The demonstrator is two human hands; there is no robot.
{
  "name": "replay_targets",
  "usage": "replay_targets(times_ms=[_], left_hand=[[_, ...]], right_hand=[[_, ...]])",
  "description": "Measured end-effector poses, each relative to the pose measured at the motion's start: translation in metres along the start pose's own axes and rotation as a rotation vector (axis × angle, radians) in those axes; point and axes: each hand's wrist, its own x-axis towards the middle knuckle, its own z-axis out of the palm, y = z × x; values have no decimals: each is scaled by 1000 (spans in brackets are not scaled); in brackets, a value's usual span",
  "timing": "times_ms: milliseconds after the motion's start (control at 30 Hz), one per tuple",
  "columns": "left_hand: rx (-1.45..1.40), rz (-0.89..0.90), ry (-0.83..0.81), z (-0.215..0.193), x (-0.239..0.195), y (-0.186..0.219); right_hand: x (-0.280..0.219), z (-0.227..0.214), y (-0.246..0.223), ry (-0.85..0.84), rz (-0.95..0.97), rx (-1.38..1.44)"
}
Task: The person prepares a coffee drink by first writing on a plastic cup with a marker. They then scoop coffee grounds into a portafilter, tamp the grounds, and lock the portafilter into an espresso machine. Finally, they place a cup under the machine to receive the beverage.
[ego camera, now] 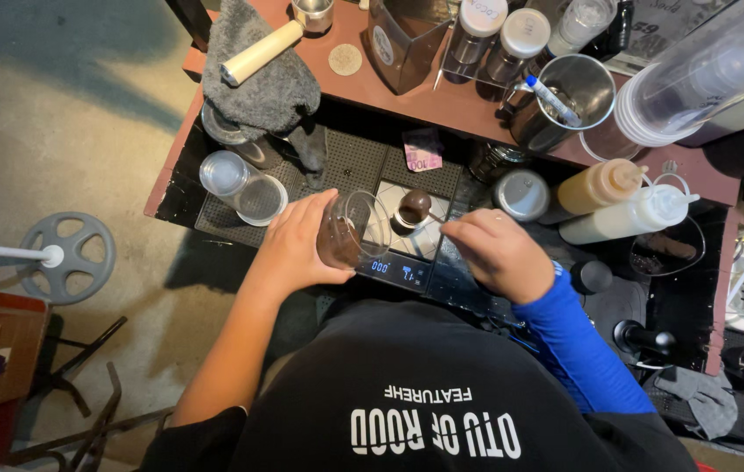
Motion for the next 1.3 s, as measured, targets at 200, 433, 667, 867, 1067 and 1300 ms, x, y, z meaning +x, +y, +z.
replay_targets(times_ms=[200,433,667,867,1067,1300], left_hand=[[3,167,1,-13,16,18],[0,300,42,-11,28,41],[-47,239,28,-8,27,36],[-74,177,-1,-7,28,31],[-126,140,2,-9,28,28],[-105,111,8,-7,27,25]], right_hand=[[15,-5,-15,43,-48,287],[3,37,-1,67,325,680],[-15,58,42,313,760,1280],[-20,62,50,408,761,1340],[-21,56,41,389,663,981],[-26,53,41,408,646,884]])
